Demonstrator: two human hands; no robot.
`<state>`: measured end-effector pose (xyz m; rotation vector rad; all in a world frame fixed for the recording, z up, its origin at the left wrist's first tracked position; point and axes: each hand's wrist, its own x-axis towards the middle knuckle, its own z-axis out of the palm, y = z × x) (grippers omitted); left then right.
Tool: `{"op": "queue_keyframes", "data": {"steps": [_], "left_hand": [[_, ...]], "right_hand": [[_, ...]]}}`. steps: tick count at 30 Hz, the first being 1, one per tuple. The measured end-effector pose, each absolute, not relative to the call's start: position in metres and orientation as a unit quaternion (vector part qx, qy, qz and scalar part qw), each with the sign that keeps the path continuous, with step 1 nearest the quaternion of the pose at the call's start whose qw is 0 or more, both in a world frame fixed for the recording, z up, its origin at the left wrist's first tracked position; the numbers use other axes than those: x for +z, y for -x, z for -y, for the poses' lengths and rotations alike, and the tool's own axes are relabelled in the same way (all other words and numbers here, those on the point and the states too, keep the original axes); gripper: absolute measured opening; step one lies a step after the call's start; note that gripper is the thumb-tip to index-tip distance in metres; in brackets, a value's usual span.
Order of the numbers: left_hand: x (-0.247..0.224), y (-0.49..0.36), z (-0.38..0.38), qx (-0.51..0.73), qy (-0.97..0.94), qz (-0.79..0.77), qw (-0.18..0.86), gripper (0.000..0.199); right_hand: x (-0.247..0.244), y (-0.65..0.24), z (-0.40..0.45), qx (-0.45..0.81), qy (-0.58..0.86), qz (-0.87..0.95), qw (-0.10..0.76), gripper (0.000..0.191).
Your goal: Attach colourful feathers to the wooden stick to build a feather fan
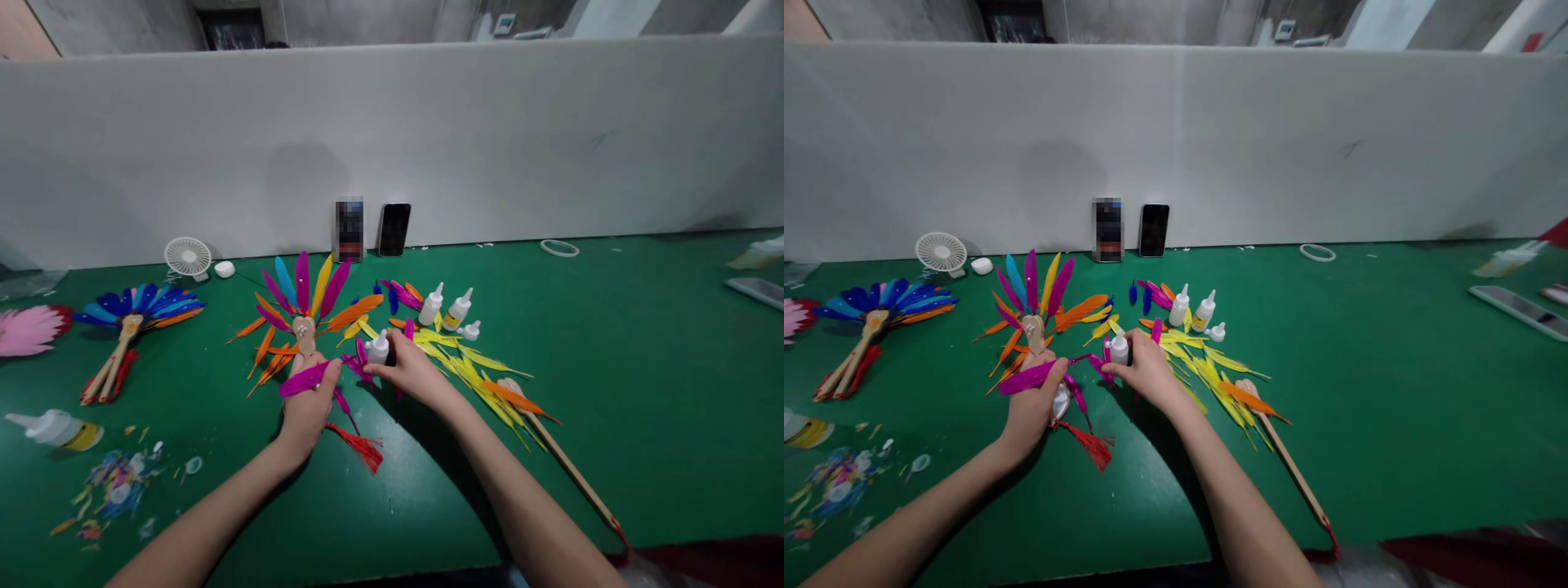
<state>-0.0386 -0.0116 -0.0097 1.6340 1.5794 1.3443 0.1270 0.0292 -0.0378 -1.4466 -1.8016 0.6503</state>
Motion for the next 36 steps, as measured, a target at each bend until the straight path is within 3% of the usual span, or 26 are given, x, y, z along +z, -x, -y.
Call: {"op": "queue_keyframes", "data": {"steps": [3,6,8,11,19,26,30,36], "left_hand": [[-0.009,0.039,0.011,0.500,-0.589,-0.580,0.259,0.036],[-0.008,0.040,0.012,0.508,-0.588,-0.573,0.260,0.036],[-0.008,0.040,0.013,0.508,-0.596,-0.570,0.248,0.035],[-0.009,0.040,0.014,0.501,-0.617,-0.565,0.223,0.032],[-0.014,0.039,0.013,0.495,-0.630,-0.546,0.245,0.030],[-0.015,0.044,0.011,0.508,-0.590,-0.541,0.318,0.048],[-0.015,0.047,0.007,0.539,-0.582,-0.506,0.338,0.056],[-0.017,0.044,0.008,0.556,-0.521,-0.509,0.401,0.033]], "right_hand": [[-0.029,-0.128,-0.026,0.149,0.564,0.695,0.419,0.040],[-0.017,-0.119,-0.013,0.012,0.535,0.697,0.477,0.023],[-0.011,-0.108,-0.002,-0.042,0.488,0.731,0.475,0.017],[-0.008,-0.092,0.010,-0.086,0.430,0.778,0.450,0.026],[-0.011,-0.085,0.013,-0.077,0.397,0.782,0.474,0.020],[-0.007,-0.087,0.015,0.030,0.424,0.749,0.508,0.009],[-0.007,-0.087,0.014,0.027,0.435,0.728,0.530,0.007],[-0.011,-0.084,0.015,-0.036,0.404,0.762,0.505,0.009]]}}
